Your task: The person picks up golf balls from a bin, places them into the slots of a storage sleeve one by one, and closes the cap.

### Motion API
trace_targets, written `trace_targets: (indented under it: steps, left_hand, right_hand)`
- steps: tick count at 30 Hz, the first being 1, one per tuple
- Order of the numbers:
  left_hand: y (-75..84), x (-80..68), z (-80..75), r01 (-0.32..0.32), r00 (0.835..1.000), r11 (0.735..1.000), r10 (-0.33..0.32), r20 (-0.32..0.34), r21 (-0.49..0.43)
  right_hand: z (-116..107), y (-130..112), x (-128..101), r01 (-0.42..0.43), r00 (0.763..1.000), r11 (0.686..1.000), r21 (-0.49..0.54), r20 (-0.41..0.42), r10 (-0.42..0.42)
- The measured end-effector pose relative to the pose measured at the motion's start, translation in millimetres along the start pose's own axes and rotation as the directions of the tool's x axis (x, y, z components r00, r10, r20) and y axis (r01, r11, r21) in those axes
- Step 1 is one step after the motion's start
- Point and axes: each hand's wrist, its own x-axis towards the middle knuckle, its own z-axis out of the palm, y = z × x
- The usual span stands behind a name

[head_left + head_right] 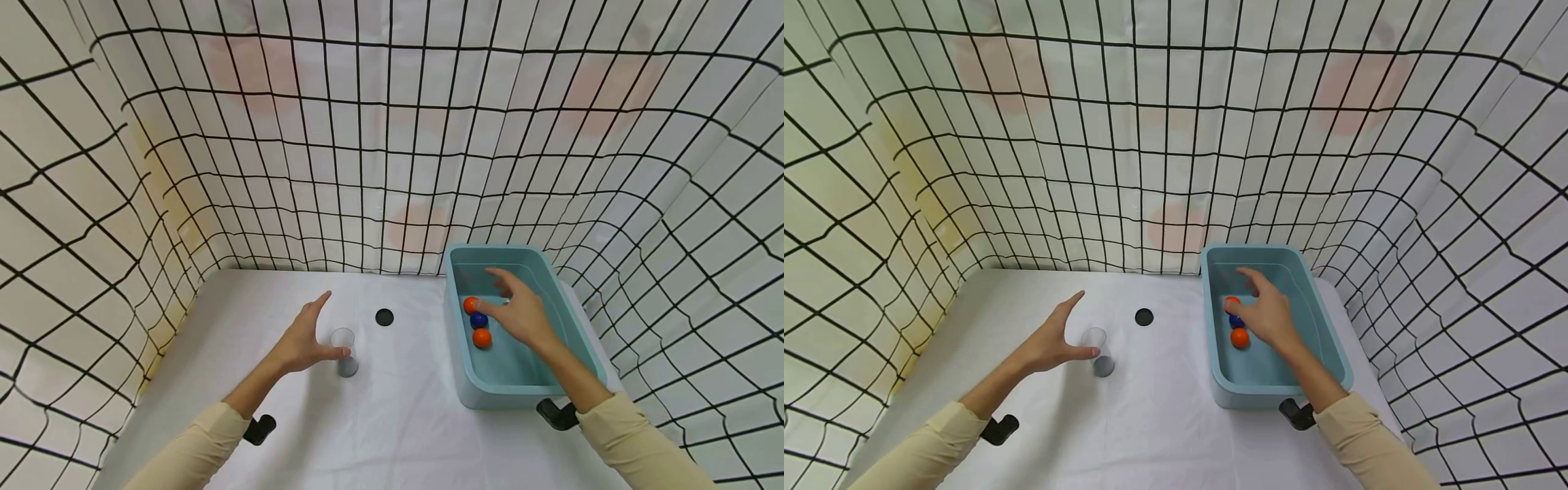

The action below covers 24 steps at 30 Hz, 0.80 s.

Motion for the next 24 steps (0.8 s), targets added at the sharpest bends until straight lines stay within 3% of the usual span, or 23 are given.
trace_targets:
  steps: [8,17,24]
  left_hand:
    - [-11.8,-2.5,16.9,0.119,0.992,0.992,-0.117,0.037,-0.053]
    - [-33.5,3.5,36.8,0.125,0.992,0.988,-0.124,0.018,-0.088]
    - [-37.8,7.0,47.4,0.139,0.99,0.977,-0.14,0.004,-0.165]
  right_hand:
    - [0.9,9.6,1.3,-0.06,0.998,0.996,0.064,0.036,0.058]
    - [-0.4,18.1,2.1,-0.185,0.979,0.969,0.166,0.117,0.167]
    - [3.2,23.3,3.6,-0.217,0.969,0.931,0.295,0.183,0.168]
